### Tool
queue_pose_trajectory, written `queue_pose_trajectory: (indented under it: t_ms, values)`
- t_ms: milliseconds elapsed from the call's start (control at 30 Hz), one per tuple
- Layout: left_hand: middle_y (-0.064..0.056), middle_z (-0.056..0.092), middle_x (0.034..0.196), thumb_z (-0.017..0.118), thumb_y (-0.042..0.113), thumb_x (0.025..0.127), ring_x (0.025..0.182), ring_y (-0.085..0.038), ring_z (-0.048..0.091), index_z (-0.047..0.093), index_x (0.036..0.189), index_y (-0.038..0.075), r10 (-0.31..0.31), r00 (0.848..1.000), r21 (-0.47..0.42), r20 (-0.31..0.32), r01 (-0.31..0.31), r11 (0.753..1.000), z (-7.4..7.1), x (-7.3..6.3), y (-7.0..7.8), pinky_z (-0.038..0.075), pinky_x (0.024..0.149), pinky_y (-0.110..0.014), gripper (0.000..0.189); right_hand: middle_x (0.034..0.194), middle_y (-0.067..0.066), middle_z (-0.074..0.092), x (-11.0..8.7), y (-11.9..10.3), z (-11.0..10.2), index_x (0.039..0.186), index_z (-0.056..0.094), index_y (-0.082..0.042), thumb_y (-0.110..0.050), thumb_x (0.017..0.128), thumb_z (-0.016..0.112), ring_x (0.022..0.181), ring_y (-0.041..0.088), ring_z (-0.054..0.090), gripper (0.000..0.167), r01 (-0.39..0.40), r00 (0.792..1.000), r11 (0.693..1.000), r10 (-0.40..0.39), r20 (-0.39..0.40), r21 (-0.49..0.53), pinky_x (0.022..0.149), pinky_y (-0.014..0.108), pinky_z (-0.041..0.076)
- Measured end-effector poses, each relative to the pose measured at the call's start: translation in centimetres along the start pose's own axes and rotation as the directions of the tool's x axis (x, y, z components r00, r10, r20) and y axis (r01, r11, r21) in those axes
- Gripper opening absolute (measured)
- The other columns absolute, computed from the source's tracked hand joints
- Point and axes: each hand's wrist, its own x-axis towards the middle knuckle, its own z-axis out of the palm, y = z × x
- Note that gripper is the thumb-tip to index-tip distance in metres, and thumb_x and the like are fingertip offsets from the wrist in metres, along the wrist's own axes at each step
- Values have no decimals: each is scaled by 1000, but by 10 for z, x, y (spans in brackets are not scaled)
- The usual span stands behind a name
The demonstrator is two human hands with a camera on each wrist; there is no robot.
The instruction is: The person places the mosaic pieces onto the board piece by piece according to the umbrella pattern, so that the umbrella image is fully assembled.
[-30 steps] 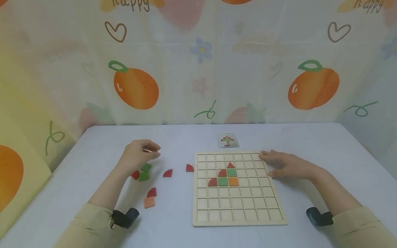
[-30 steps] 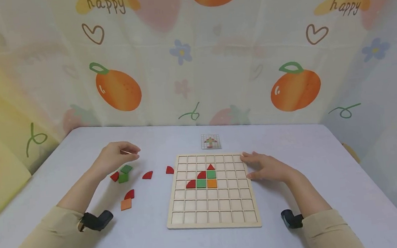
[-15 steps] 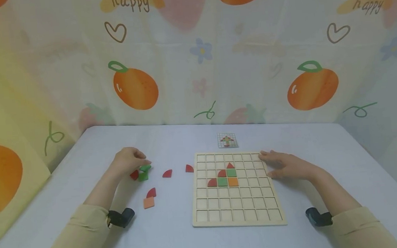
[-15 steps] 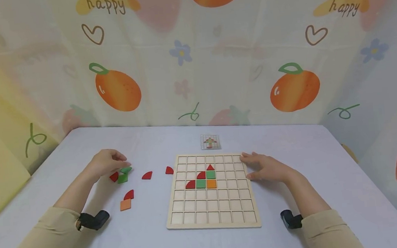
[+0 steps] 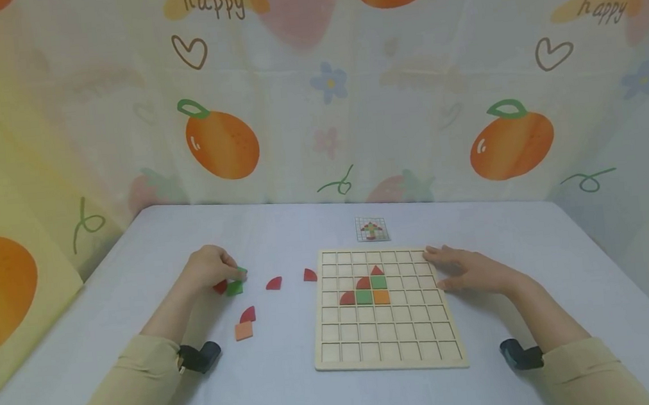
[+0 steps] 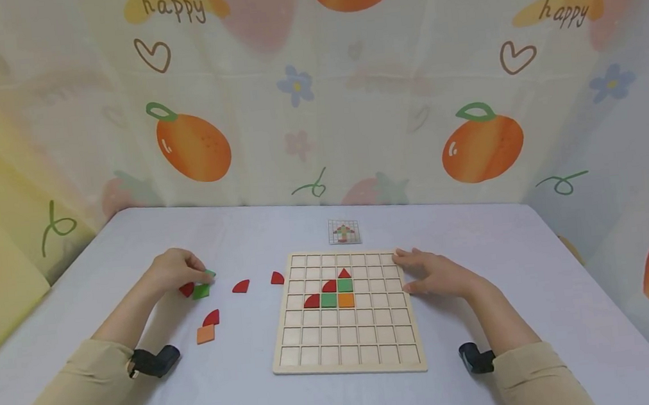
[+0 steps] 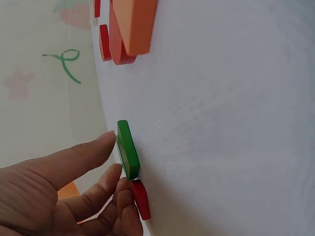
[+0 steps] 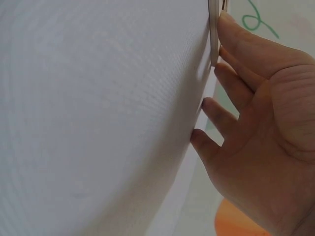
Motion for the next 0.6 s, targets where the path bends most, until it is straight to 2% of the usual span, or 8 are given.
queue_pose_trajectory:
  t_ms: [400, 600]
  values:
    - [-19, 66, 102, 73, 21, 85, 81, -22, 55, 69, 105, -4, -19, 1000, -8, -4, 19, 1000, 3, 3, 0, 49, 64, -23, 32, 163, 13, 28, 0, 0, 0, 150, 41, -10, -31, 88, 70, 152, 46, 11, 71, 3, 1000, 1000, -3, 7, 7, 118, 69, 11]
    - [-19, 65, 104, 72, 18, 86, 83, -23, 56, 68, 105, -1, -3, 1000, -41, -6, 2, 999, 4, 0, 1, 50, 66, -25, 28, 162, 14, 30, 0, -1, -1, 149, 43, -9, -32, 88, 71, 151, 47, 13, 71, 22, 1000, 1000, -22, 3, 4, 118, 68, 13]
